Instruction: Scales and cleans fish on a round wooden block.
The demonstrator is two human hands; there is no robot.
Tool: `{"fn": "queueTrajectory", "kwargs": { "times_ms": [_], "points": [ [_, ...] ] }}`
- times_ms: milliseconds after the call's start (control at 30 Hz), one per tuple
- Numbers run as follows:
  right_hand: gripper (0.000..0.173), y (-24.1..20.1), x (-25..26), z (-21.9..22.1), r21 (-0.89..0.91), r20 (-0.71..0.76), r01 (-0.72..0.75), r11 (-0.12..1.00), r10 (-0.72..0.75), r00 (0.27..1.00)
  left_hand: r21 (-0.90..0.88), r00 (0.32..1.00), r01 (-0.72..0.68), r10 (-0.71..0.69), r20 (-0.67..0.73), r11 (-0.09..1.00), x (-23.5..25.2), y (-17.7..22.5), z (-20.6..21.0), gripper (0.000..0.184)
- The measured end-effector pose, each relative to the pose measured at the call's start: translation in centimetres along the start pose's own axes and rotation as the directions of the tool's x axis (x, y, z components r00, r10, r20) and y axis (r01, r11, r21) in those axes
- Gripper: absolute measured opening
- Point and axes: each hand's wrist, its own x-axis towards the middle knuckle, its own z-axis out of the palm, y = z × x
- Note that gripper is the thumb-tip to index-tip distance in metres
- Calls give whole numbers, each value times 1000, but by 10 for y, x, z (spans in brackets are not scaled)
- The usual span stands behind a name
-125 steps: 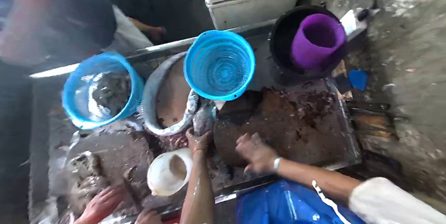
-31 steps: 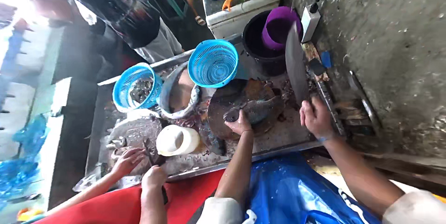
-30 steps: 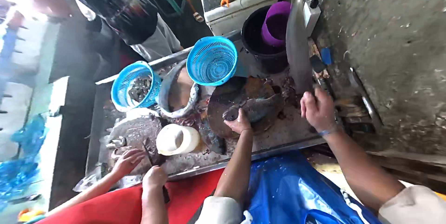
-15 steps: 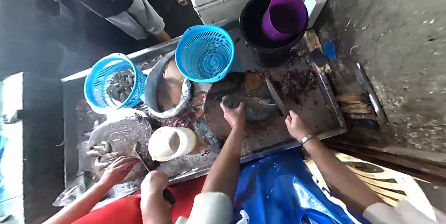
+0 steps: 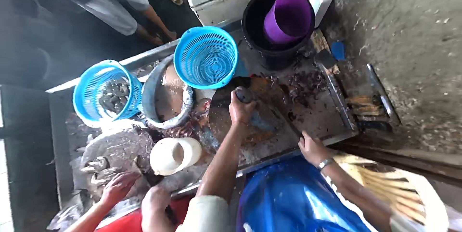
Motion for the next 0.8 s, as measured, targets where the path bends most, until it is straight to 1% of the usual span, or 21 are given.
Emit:
{"fn": "queueTrajectory", "kwargs": {
  "times_ms": [33, 67, 133, 167, 233, 267, 300, 333, 367, 433, 467, 500, 533, 567, 600, 633, 667, 700, 733, 800],
  "points": [
    [49, 5, -9, -4, 9, 60, 7, 1000, -8, 998, 36, 999, -8, 7, 32, 999, -9, 1, -8, 81],
    [46, 9, -5, -12, 42, 105, 40, 998, -44, 994, 63, 999, -24, 21, 46, 998, -9, 8, -16, 81],
    [41, 14, 22, -25, 177, 168, 87, 980, -118, 979, 99, 998, -41, 36, 54, 994, -2, 18, -26, 82],
    [38, 18, 36, -25, 226, 138, 86, 970, -119, 983, 111, 998, -22, 15, 58, 994, -4, 14, -26, 82],
    [41, 12, 59, -34, 247, -17, 63, 967, -61, 998, 104, 998, 31, -36, 51, 994, -4, 2, -20, 82],
    [43, 2, 58, -46, 244, -88, 63, 968, -43, 995, 95, 997, 59, -64, 43, 994, -7, -6, -18, 82],
    [43, -10, 50, -60, 257, -171, 108, 961, -65, 983, 85, 995, 88, -91, 33, 993, -9, -14, -15, 83],
    [43, -22, 35, -72, 270, -274, 200, 942, -124, 954, 83, 993, 110, -112, 22, 990, -12, -23, -12, 83],
    [42, -33, 17, -81, 246, -404, 326, 913, -209, 890, 75, 991, 131, -132, 10, 989, -17, -30, -9, 84],
    [40, -54, -14, -91, 133, -626, 551, 824, -361, 691, 49, 987, 163, -162, -12, 985, -24, -39, -6, 85],
    [39, -62, -22, -90, 75, -700, 626, 776, -406, 587, 33, 986, 169, -168, -20, 985, -26, -41, -6, 86],
    [38, -67, -25, -83, 47, -737, 676, 735, -431, 520, 12, 985, 173, -173, -21, 985, -28, -42, -6, 86],
    [36, -68, -22, -69, 42, -736, 687, 725, -443, 512, -9, 983, 185, -185, -16, 983, -29, -41, -8, 87],
    [35, -64, -15, -51, 68, -674, 651, 756, -446, 589, -21, 980, 197, -197, -5, 980, -29, -40, -13, 87],
    [36, -57, -4, -32, 112, -536, 567, 816, -431, 726, -22, 979, 204, -204, 9, 979, -29, -35, -20, 86],
    [40, -49, 11, -15, 144, -317, 433, 890, -373, 872, 12, 979, 200, -200, 31, 980, -29, -29, -31, 85],
    [44, -41, 28, -1, 132, -76, 290, 948, -281, 957, 89, 980, 185, -191, 63, 979, -27, -20, -45, 83],
    [46, -34, 42, 9, 133, 86, 196, 972, -208, 974, 217, 976, 163, -189, 106, 962, -25, -8, -57, 82],
    [48, -27, 51, 10, 162, 156, 155, 975, -181, 971, 355, 966, 142, -207, 152, 924, -21, 8, -68, 79],
    [42, -22, 67, -11, 259, 196, 112, 959, -166, 967, 581, 943, 80, -250, 219, 810, -11, 38, -76, 68]
  ]
}}
